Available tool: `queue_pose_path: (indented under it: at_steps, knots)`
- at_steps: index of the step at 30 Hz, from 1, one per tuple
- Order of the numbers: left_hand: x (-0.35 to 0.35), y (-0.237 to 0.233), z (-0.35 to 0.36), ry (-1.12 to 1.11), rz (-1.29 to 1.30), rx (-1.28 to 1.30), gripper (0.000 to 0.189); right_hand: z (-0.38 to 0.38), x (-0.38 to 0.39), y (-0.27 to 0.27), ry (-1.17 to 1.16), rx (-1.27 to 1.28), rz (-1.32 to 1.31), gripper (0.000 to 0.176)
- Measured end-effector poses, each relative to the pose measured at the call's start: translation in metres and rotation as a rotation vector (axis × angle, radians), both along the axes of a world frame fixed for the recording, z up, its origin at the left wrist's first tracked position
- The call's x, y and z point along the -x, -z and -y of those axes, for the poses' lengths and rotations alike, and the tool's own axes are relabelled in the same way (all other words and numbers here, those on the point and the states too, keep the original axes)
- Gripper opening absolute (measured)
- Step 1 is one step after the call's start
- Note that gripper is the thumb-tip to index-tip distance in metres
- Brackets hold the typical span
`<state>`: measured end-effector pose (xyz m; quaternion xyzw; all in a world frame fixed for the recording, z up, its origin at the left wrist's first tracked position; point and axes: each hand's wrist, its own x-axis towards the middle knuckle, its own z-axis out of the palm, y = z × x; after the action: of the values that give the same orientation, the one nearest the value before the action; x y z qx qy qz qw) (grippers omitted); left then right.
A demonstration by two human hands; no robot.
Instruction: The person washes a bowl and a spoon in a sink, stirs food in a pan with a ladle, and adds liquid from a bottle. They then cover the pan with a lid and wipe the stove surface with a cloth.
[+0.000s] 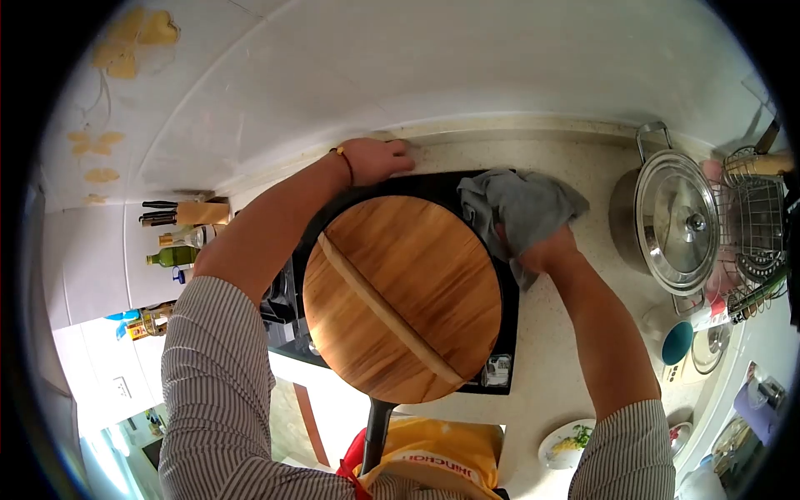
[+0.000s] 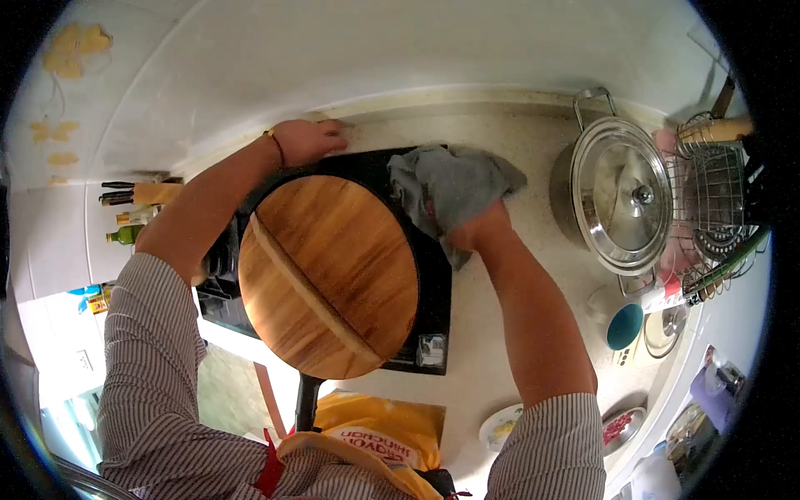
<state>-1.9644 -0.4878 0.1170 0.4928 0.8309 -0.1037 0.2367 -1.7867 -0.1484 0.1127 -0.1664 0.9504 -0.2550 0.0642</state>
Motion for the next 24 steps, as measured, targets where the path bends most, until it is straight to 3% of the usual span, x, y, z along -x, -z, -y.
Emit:
queue_pose_path:
  at_steps: [5, 9, 13, 16, 17, 21, 23, 24]
  knots:
    - [-0.005, 0.008, 0.041, -0.106, 0.001, 0.065, 0.027, 0.004, 0.025, -0.001, -0.019, 0.097, -0.019, 0.022]
    - [-0.024, -0.002, 0.083, -0.264, -0.059, -0.002, 0.020, 0.005, 0.039, 0.009, -0.045, 0.129, -0.226, 0.021]
    - [-0.047, -0.020, 0.128, -0.390, -0.097, -0.078, 0.017, 0.001, 0.008, -0.006, -0.011, 0.270, -0.309, 0.021]
    - [-0.067, -0.047, 0.139, -0.471, -0.192, -0.106, 0.014, -0.005, -0.033, -0.005, -0.017, 0.416, -0.229, 0.024]
    - [-0.079, -0.062, 0.138, -0.535, -0.206, -0.140, 0.015, -0.007, -0.049, 0.001, -0.016, 0.295, -0.180, 0.023]
    - [-0.108, -0.109, 0.155, -0.707, -0.319, -0.174, 0.020, -0.007, -0.135, 0.020, 0.044, 0.271, -0.269, 0.020]
    - [-0.132, -0.136, 0.162, -0.841, -0.332, -0.238, 0.022, -0.005, -0.184, 0.032, -0.110, -0.108, -0.189, 0.024]
    - [-0.144, -0.150, 0.166, -0.881, -0.345, -0.279, 0.023, 0.000, -0.214, 0.052, -0.092, -0.106, -0.185, 0.024]
